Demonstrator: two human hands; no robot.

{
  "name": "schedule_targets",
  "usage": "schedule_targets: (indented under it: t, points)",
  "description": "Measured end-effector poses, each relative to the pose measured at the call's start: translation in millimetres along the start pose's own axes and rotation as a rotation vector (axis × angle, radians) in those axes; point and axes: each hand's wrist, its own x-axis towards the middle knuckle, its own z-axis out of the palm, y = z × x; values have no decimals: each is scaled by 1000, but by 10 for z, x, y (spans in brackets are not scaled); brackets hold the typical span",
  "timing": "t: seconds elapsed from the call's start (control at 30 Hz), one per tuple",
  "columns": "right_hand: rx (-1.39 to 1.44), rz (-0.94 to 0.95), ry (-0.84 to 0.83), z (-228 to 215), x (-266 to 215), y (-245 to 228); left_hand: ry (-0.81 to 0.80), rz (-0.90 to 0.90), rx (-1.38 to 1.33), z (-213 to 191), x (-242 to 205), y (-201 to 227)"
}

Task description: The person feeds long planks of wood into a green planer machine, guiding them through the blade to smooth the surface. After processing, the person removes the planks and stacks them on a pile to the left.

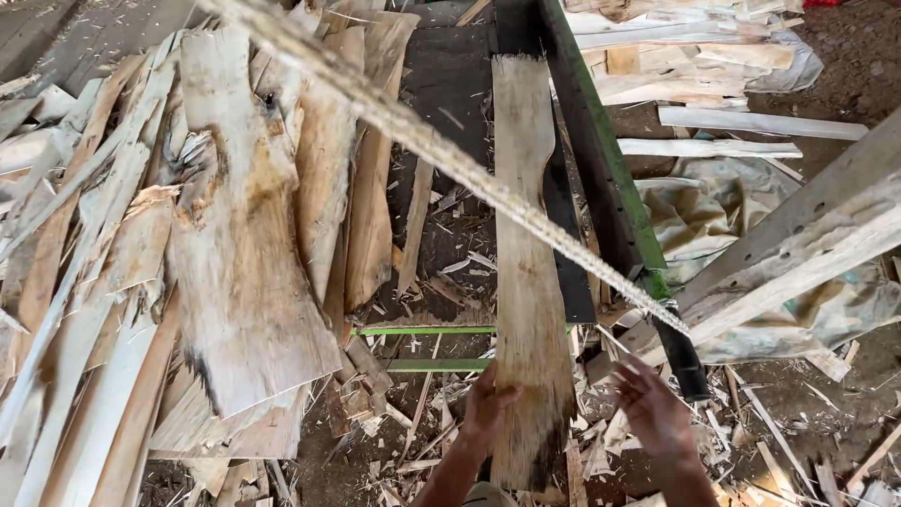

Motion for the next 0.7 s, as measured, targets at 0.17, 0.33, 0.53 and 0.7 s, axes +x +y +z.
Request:
schedule_targets:
  t: [0.17, 0.33, 0.53, 0.7]
  points:
    - [38, -109, -33, 98, -292, -905, 87, -125, -39, 151, 109, 66]
    - [-520, -210, -451, 433, -314, -1283, 78, -40, -91, 285, 381, -22]
    - [-693, 142, -27, 525, -134, -1257, 134, -26, 108, 685, 111, 355]
    - [-668, 101, -117, 726, -315, -1586, 178, 19, 158, 800, 171, 89]
